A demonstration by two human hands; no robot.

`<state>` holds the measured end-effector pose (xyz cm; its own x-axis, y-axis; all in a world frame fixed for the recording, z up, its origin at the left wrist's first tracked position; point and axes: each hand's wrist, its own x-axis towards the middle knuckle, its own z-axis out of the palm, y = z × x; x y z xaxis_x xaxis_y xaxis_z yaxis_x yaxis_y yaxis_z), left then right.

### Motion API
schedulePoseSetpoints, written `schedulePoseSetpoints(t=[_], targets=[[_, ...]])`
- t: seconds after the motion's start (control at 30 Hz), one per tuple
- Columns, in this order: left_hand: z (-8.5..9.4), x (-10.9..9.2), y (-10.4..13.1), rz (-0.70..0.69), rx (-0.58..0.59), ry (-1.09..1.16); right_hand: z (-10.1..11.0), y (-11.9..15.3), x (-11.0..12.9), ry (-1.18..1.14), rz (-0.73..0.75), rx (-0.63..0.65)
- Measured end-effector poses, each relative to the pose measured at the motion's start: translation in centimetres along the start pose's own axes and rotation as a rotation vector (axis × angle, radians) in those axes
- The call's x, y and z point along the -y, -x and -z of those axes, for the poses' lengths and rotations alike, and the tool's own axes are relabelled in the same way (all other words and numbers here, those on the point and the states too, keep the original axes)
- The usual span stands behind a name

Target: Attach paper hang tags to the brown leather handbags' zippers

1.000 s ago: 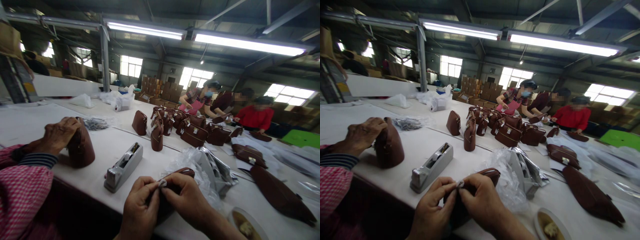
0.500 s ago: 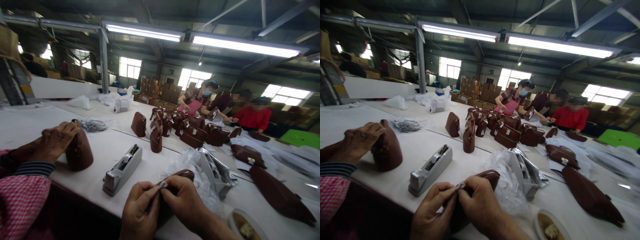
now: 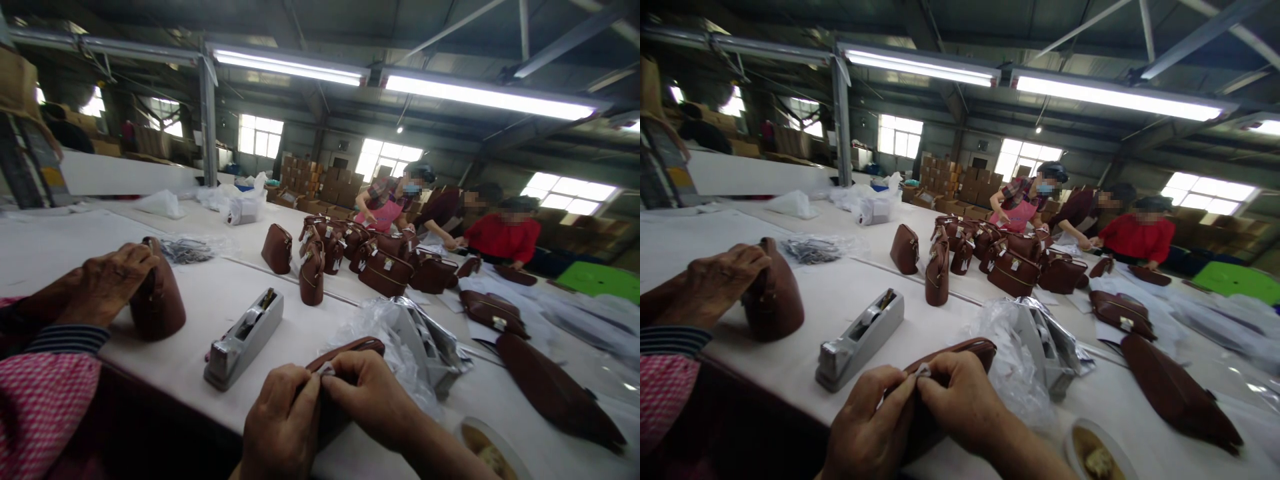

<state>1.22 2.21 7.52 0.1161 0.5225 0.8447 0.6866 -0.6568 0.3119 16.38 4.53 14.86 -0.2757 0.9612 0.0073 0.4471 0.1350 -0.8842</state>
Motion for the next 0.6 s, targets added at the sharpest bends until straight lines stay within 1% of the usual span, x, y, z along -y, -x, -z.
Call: schedulePoseSetpoints(t=[0.07,0.13,0.23,0.3,0.37,0.47,0.53,0.6], targets=[[0.0,-0.2,-0.1,0.000,-0.006,-0.018,-0.1,0.0,0.1,0.027,-0.009,-0.004],[-0.1,-0.2,-0.1,0.010,-0.014,-0.033,-0.3,-0.1,-0.1,0.049,-0.024,-0.038],[-0.2,-0.1,0.1,-0.033,-0.014,-0.063,-0.6,-0.4,-0.8,0.079,-0.026,-0.097],[-0.2,0.0,0.3,-0.082,-0.013,-0.076,-0.6,-0.5,-1.2,0.084,0.000,-0.099],[0.0,0.1,0.3,-0.074,0.010,-0.039,-0.6,-0.5,-1.4,0.083,0.029,-0.087],[0.5,0.2,0.0,0.058,0.060,0.139,-0.5,-0.4,-1.5,0.088,0.067,-0.077],[1.0,0.4,-0.5,0.194,0.095,0.285,-0.5,-0.3,-1.6,0.093,0.098,-0.075],[1.3,0.8,-1.4,0.358,0.157,0.415,-0.6,-0.1,-1.7,0.124,0.129,-0.094]])
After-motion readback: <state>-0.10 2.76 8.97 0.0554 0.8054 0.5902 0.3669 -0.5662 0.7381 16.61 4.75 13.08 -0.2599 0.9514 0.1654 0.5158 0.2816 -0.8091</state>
